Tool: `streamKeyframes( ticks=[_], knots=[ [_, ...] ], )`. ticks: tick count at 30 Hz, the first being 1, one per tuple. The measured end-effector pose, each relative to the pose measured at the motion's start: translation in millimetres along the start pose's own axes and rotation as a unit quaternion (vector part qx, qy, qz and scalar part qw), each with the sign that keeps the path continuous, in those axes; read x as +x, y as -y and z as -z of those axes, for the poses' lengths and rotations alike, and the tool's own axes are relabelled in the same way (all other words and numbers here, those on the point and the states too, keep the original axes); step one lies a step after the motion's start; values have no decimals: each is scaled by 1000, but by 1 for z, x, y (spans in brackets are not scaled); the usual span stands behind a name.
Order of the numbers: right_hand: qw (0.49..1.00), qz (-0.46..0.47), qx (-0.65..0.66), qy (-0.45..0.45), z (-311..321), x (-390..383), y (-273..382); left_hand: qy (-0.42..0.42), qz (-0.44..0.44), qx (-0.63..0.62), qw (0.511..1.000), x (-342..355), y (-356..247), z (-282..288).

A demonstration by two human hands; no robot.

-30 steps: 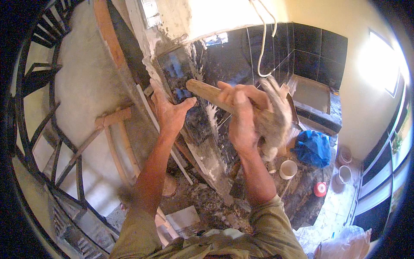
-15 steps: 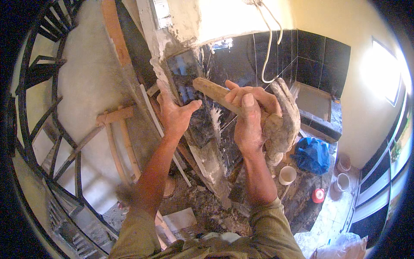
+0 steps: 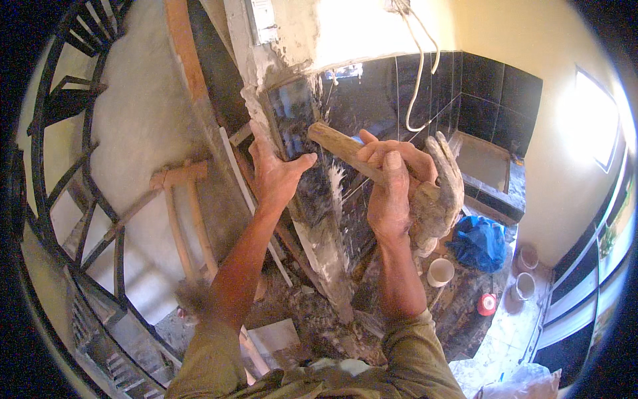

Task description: The person installs a large dark tile onto a concrete wall section, using a trowel to apply adhesive or mortar and a hammer to tap the tile into place for proper alignment.

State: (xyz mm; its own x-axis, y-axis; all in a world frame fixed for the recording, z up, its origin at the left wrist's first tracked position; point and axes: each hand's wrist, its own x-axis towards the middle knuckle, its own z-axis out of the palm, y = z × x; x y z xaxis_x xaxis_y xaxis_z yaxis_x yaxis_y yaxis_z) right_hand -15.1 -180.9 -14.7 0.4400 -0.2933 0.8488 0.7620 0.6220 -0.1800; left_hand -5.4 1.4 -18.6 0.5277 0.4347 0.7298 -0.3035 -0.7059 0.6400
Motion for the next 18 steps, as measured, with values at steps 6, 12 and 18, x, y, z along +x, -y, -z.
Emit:
streamKeyframes(
  ticks=[6,12,18],
  knots=[
    [1000,5,-11,-8,11,-10,-1,28,-35,-26,999,-20,18,-1],
    [999,-34,-19,-15,10,-17,-2,31,-31,7,999,-23,21,-6],
    [999,-9,-37,31,12,-17,-16,33,-23,-33,999,-24,20,-3]
  ],
)
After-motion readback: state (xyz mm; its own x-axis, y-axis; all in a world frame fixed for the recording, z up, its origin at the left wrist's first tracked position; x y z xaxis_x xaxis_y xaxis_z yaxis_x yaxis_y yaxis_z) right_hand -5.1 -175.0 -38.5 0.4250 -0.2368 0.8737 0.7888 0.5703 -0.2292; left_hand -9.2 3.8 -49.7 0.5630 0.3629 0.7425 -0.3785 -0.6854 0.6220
